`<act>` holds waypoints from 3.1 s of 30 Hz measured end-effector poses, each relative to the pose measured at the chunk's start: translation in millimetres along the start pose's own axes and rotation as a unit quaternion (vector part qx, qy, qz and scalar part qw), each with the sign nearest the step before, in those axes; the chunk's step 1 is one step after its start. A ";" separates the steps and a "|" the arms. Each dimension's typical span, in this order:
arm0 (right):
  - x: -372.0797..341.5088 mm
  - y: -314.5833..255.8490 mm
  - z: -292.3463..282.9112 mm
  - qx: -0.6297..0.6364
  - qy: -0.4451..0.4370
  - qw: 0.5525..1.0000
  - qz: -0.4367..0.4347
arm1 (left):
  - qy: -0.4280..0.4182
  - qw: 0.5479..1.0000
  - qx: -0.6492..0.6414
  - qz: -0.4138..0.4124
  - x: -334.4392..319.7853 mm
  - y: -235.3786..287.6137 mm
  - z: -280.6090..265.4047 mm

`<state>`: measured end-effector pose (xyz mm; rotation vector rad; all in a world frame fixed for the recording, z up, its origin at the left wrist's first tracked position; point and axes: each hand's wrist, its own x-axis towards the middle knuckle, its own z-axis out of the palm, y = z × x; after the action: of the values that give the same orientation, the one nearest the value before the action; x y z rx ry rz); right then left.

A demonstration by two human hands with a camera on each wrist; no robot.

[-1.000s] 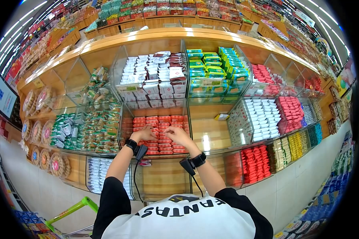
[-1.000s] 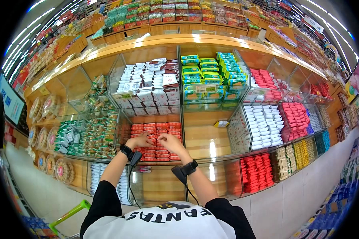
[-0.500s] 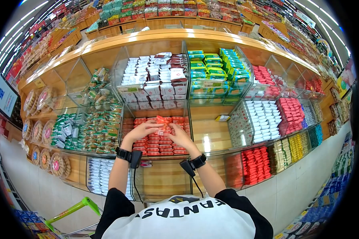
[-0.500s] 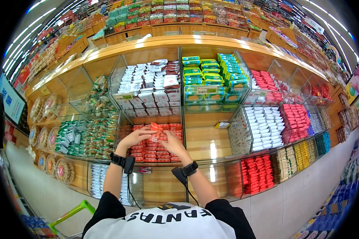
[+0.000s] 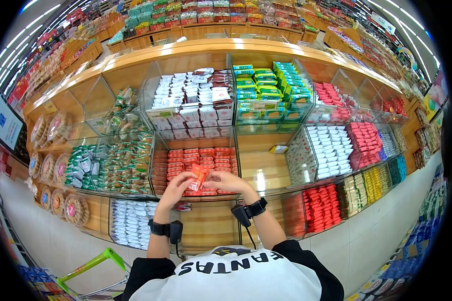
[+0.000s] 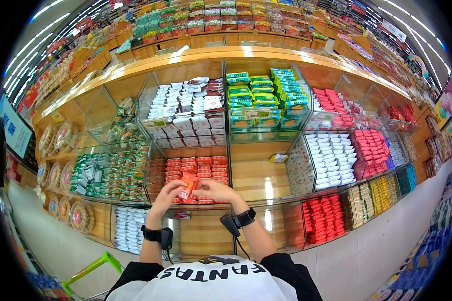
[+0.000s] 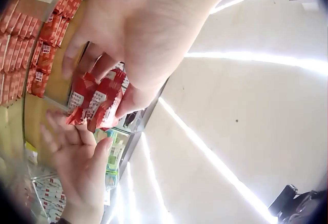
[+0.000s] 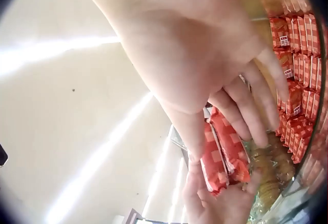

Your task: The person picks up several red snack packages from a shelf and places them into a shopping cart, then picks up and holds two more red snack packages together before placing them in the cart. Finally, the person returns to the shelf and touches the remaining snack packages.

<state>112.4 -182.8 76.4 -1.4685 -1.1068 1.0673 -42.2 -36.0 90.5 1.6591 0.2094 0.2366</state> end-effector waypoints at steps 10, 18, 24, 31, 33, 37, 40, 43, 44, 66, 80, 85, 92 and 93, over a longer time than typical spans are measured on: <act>-24.6 -20.9 6.2 -0.168 -0.079 0.982 -0.026 | -0.007 0.995 -0.104 -0.008 -45.4 9.7 19.5; -55.3 -36.8 8.3 -0.198 -0.069 0.971 -0.111 | -0.054 0.996 -0.069 -0.027 -63.0 34.9 34.4; -79.4 -48.1 6.2 -0.160 -0.092 0.977 -0.106 | -0.066 0.992 -0.100 -0.030 -76.1 49.0 49.5; -109.5 -70.5 13.6 -0.147 -0.041 0.980 -0.125 | -0.067 0.994 -0.089 -0.014 -86.2 55.1 65.8; -116.3 -75.2 14.8 -0.133 -0.042 0.986 -0.091 | -0.073 0.993 -0.086 -0.020 -88.3 52.8 70.8; -128.9 -72.5 15.6 -0.123 -0.012 0.987 -0.101 | -0.067 0.992 -0.105 -0.010 -90.4 49.1 80.8; -137.5 -74.7 14.2 -0.138 0.002 0.987 -0.082 | -0.054 0.990 -0.128 -0.016 -90.2 51.6 90.8; -142.7 -71.5 14.4 -0.135 0.006 0.988 -0.073 | -0.055 0.990 -0.126 0.015 -91.5 52.0 95.9; -144.2 -70.7 14.6 -0.132 0.002 0.988 -0.083 | -0.059 0.990 -0.127 0.010 -93.3 53.8 97.2; -170.4 -45.7 23.9 -0.167 -0.013 0.985 -0.041 | -0.027 0.995 -0.091 -0.023 -117.1 60.1 131.0; -163.6 -52.8 50.6 -0.049 -0.044 0.991 -0.116 | 0.083 0.995 -0.049 0.014 -137.8 65.5 139.8; -159.0 -58.9 57.0 -0.056 -0.058 0.986 -0.143 | 0.155 0.986 -0.037 0.047 -151.5 60.9 141.7; -151.9 -59.4 77.6 -0.036 -0.066 0.986 -0.151 | 0.236 0.967 -0.090 0.029 -185.3 71.0 152.7; -151.9 -60.1 80.8 -0.034 -0.075 0.985 -0.152 | 0.254 0.962 -0.090 0.046 -189.5 71.1 153.5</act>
<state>-4.1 -309.0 137.4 -1.2367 -1.4358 0.9421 -182.0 -242.0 140.8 1.4029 0.4818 0.7336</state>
